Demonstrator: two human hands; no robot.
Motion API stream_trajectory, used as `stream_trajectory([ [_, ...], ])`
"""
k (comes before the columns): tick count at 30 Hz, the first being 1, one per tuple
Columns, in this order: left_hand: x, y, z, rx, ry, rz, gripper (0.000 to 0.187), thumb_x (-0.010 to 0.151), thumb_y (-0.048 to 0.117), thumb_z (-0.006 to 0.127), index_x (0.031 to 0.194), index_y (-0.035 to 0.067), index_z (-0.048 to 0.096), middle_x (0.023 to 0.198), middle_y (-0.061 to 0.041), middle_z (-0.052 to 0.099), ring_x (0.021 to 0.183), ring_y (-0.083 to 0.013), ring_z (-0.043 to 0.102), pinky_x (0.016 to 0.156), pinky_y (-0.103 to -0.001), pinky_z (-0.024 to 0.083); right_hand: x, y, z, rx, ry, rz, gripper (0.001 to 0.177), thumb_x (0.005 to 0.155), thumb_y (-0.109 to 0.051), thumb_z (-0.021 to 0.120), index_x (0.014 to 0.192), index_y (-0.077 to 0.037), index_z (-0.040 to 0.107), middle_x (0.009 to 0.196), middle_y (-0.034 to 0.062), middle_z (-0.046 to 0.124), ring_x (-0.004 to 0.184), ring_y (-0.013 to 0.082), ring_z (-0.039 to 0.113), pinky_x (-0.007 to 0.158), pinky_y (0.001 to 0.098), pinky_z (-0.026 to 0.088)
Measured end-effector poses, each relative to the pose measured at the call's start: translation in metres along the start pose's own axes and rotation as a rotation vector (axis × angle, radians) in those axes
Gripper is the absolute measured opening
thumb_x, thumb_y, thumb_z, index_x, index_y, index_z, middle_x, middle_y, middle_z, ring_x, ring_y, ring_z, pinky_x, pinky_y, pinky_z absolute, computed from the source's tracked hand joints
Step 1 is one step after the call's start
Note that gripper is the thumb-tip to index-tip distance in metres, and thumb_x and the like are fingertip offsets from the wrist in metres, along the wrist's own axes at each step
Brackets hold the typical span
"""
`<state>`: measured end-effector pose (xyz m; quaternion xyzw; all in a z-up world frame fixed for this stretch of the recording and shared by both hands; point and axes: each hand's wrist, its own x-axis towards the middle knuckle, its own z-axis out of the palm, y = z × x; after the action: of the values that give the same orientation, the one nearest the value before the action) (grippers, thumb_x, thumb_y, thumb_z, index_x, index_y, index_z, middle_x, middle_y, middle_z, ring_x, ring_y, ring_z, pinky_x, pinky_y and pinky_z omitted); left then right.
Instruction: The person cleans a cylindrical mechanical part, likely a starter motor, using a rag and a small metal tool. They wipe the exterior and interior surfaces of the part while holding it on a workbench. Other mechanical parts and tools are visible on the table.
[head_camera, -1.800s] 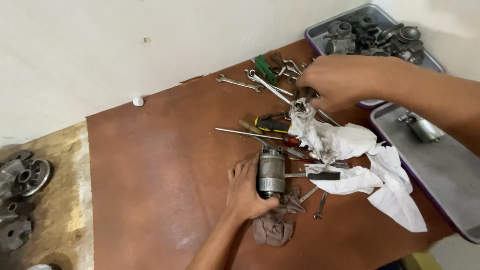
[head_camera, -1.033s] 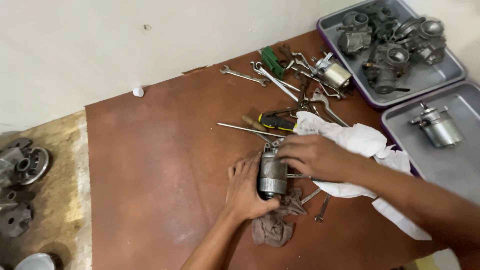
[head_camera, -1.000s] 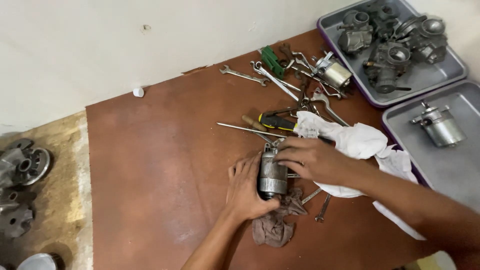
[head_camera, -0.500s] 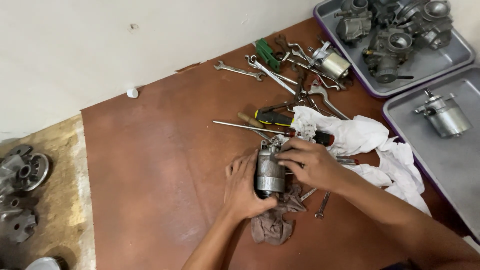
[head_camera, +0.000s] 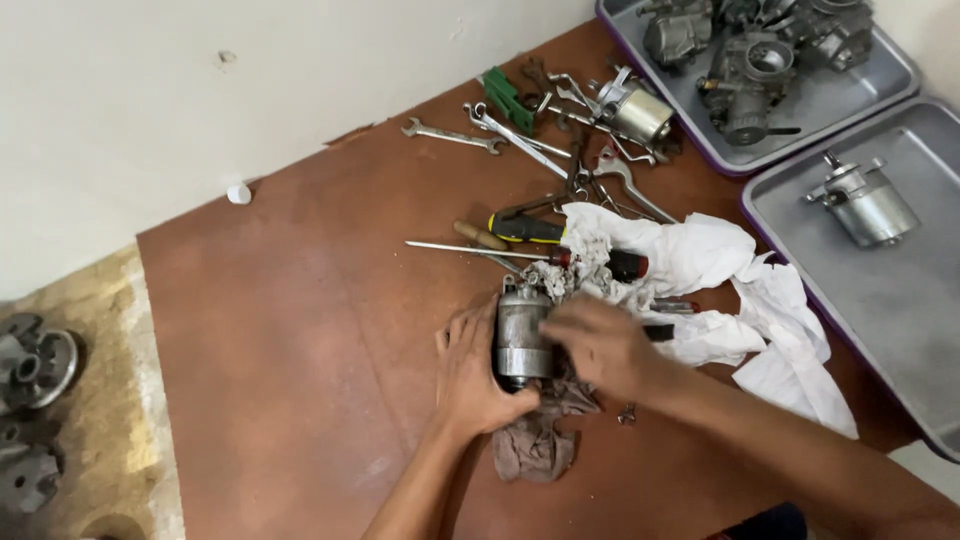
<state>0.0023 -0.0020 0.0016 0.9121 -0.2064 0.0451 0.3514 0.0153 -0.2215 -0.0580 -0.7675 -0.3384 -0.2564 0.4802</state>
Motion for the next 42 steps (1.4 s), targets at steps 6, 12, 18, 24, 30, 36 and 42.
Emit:
stream_trajectory([
  [6, 0.002, 0.002, 0.001, 0.002, -0.015, -0.016, 0.115, 0.042, 0.045, 0.078, 0.145, 0.002, 0.051, 0.13, -0.014, 0.064, 0.12, -0.0314, 0.056, 0.1, -0.049, 0.035, 0.003, -0.003, 0.004, -0.084, 0.074, -0.033, 0.019, 0.09, 0.007, 0.065, 0.099, -0.002, 0.078, 0.1, 0.0129, 0.073, 0.085, 0.031, 0.074, 0.078, 0.0407, 0.062],
  [12, 0.002, 0.003, 0.002, 0.017, 0.011, 0.012, 0.115, 0.043, 0.047, 0.075, 0.145, 0.002, 0.05, 0.13, -0.014, 0.064, 0.12, -0.0316, 0.056, 0.1, -0.049, 0.035, -0.008, 0.01, 0.007, -0.197, 0.08, -0.014, 0.024, 0.097, -0.002, 0.057, 0.104, -0.005, 0.08, 0.102, 0.0141, 0.073, 0.084, 0.0322, 0.073, 0.077, 0.0418, 0.062],
  [18, 0.001, -0.004, 0.011, 0.045, 0.001, -0.001, 0.117, 0.041, 0.048, 0.075, 0.147, 0.004, 0.049, 0.128, -0.011, 0.064, 0.12, -0.0294, 0.054, 0.099, -0.047, 0.034, -0.014, -0.016, 0.014, -0.141, 0.136, -0.037, 0.021, 0.096, -0.007, 0.062, 0.106, -0.005, 0.08, 0.108, 0.0151, 0.075, 0.095, 0.0347, 0.074, 0.085, 0.0427, 0.061],
  [24, 0.0, 0.002, 0.005, 0.043, 0.003, -0.001, 0.118, 0.04, 0.046, 0.074, 0.147, 0.004, 0.048, 0.128, -0.012, 0.063, 0.12, -0.0303, 0.054, 0.099, -0.048, 0.034, 0.01, -0.06, -0.006, -0.12, 0.022, -0.057, 0.027, 0.094, -0.001, 0.061, 0.117, -0.001, 0.075, 0.115, 0.02, 0.071, 0.096, 0.038, 0.072, 0.085, 0.0487, 0.062],
  [30, 0.001, 0.001, 0.007, 0.05, 0.019, 0.017, 0.115, 0.041, 0.047, 0.074, 0.145, 0.002, 0.05, 0.126, -0.014, 0.064, 0.118, -0.0316, 0.055, 0.098, -0.048, 0.035, 0.001, -0.038, 0.005, -0.116, 0.042, -0.056, 0.024, 0.095, -0.002, 0.06, 0.114, 0.001, 0.075, 0.109, 0.019, 0.07, 0.09, 0.034, 0.071, 0.08, 0.0452, 0.062],
  [36, 0.002, 0.005, 0.002, 0.056, 0.005, 0.01, 0.115, 0.043, 0.047, 0.073, 0.146, 0.002, 0.049, 0.128, -0.014, 0.063, 0.118, -0.0324, 0.054, 0.098, -0.049, 0.035, -0.003, -0.019, 0.017, -0.199, 0.135, -0.014, 0.021, 0.091, 0.0, 0.064, 0.105, -0.003, 0.08, 0.105, 0.0183, 0.074, 0.09, 0.037, 0.074, 0.077, 0.0457, 0.061],
  [42, 0.0, 0.003, 0.003, 0.072, -0.008, 0.0, 0.115, 0.044, 0.05, 0.073, 0.146, 0.003, 0.049, 0.129, -0.013, 0.063, 0.118, -0.0321, 0.055, 0.095, -0.049, 0.036, 0.032, -0.03, -0.008, -0.162, 0.116, 0.054, 0.021, 0.095, 0.005, 0.059, 0.102, -0.001, 0.077, 0.101, 0.012, 0.073, 0.081, 0.0288, 0.073, 0.072, 0.0383, 0.062],
])
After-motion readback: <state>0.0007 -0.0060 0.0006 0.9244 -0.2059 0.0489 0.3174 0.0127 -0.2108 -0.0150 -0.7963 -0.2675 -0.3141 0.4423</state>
